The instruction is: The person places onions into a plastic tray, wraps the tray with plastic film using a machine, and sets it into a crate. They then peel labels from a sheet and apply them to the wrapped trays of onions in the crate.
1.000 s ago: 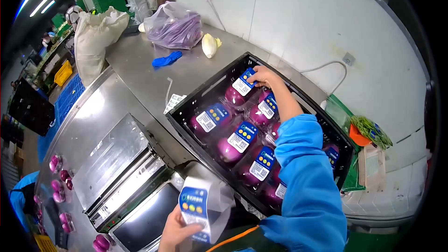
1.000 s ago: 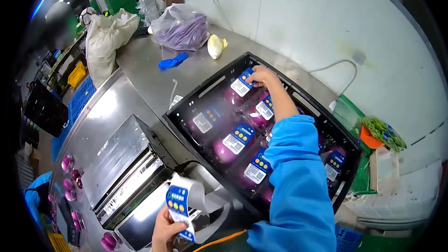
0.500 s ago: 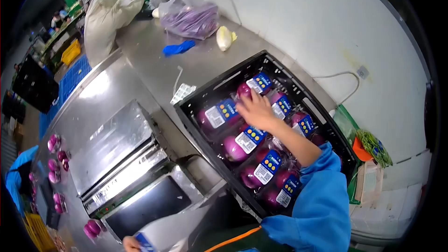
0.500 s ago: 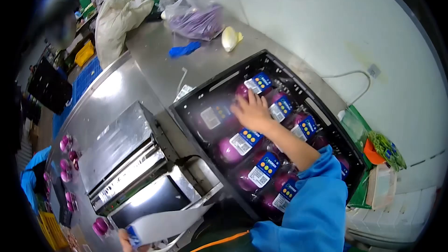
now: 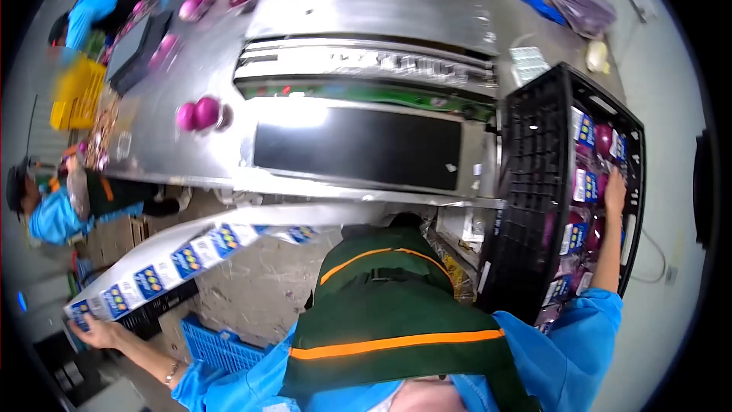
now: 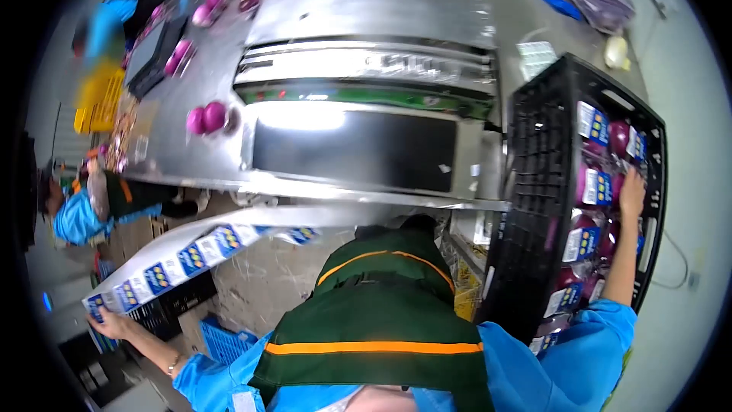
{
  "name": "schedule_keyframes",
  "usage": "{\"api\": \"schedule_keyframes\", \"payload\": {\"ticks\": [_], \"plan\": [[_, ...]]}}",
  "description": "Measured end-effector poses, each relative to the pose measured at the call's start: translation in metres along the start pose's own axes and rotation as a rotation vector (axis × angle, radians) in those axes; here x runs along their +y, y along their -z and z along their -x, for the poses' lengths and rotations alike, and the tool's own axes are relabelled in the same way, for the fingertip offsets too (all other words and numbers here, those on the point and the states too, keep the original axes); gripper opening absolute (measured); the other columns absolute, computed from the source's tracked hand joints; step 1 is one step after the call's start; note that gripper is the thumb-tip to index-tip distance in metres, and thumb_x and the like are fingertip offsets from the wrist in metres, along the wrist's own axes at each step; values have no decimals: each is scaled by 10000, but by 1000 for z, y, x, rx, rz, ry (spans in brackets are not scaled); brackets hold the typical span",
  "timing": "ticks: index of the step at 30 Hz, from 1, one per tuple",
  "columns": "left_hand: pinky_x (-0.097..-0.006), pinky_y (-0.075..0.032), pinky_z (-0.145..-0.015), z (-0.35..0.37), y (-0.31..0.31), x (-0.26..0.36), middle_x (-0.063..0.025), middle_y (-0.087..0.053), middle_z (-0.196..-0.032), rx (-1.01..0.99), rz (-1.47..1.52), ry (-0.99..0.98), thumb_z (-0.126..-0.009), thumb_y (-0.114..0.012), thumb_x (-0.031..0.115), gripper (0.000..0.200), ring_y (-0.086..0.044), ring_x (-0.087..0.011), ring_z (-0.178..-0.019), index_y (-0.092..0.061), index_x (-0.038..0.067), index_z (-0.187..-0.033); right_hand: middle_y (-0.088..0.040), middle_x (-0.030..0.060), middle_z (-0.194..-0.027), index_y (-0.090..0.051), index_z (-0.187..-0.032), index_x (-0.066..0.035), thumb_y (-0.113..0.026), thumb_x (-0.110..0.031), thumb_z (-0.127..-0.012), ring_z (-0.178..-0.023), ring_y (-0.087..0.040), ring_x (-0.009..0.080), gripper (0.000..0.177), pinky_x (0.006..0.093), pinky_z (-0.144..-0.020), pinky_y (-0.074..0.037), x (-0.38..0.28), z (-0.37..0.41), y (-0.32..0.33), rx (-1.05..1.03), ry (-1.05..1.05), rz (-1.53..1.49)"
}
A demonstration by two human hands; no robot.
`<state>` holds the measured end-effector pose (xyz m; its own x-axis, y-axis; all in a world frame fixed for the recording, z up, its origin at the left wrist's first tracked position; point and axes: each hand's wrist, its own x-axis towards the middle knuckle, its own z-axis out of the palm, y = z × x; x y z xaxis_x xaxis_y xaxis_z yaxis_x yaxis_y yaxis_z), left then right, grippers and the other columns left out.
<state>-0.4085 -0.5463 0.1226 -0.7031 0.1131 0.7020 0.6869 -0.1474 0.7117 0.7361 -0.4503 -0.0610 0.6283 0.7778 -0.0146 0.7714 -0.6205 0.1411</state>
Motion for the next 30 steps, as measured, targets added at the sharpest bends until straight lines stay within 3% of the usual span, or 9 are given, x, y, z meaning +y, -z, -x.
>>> {"api": "schedule_keyframes", "payload": {"ticks": [1,2,4,8,9,12,16,23,30], "plan": [[-356,-445,-899,-18,8,19,-124,-539,-1147,-18,-156,-99,-860,-534,85,367,-546,-219,-992,-483,34,-1219,-531,189,-1160,-491,-1190,-40,-308,-416,-930,-1019,-528,301,492,347,-893,-393,44,-34,-37,-25,9,-463],[-336,-463,-869,-27,6,38,-121,-544,-1136,-38,-310,-195,-863,-539,99,355,-560,-202,-949,-497,23,-1207,-527,137,-1179,-486,-1196,32,-374,-553,-867,-1079,-491,227,681,296,-930,-350,34,-21,-22,-43,-234,-951],[-291,-488,-769,-10,-30,72,-104,-563,-1107,-266,-284,-8,-865,-553,153,362,-564,-183,-889,-510,-5,-1188,-553,95,-1146,-507,-1180,-6,-414,-527,-870,-1063,-500,197,612,304,-948,-347,-41,42,63,-291,-438,-1515],[-265,-436,-819,86,-112,77,-86,-562,-1103,-933,-408,229,-868,-543,162,328,-535,-138,-948,-535,38,-1172,-497,76,-1225,-487,-1215,-15,-449,-406,-901,-1122,-457,177,503,310,-986,-317,-93,54,110,-50,-206,-1406],[-273,-439,-816,106,-120,60,-106,-548,-1128,-1103,-543,-82,-872,-531,167,343,-539,-152,-962,-513,39,-1191,-506,74,-1212,-488,-1215,-13,-445,-385,-907,-1115,-463,174,485,303,-982,-319,-132,72,132,-143,-125,-1450],[-223,-468,-685,162,-140,34,-65,-603,-934,-1315,-131,434,-855,-546,69,249,-560,-94,-767,-537,24,-1100,-536,67,-1167,-524,-1169,-1,-414,-287,-935,-1085,-481,154,386,277,-969,-316,-226,133,188,-123,209,-1181],[-203,-452,-645,203,-134,-13,-27,-618,-806,-1323,-1,688,-827,-594,73,153,-549,-58,-713,-589,-16,-952,-554,88,-1127,-546,-1121,19,-405,-250,-940,-1087,-475,156,354,279,-969,-309,-285,214,230,-31,456,-751],[-248,-475,-766,231,-140,-54,-44,-621,-953,-1169,303,1025,-789,-615,-9,345,-584,-100,-860,-519,0,-1121,-600,85,-1019,-581,-1033,14,-499,-163,-896,-982,-534,150,238,277,-905,-372,-335,267,221,-342,423,-1038],[-231,-458,-733,252,-146,-62,-52,-638,-919,-1131,394,1228,-802,-643,103,249,-574,-89,-811,-609,-3,-1025,-587,35,-908,-579,-1016,19,-513,-70,-840,-792,-500,78,208,205,-712,-392,-423,312,233,-427,632,-841]]}}
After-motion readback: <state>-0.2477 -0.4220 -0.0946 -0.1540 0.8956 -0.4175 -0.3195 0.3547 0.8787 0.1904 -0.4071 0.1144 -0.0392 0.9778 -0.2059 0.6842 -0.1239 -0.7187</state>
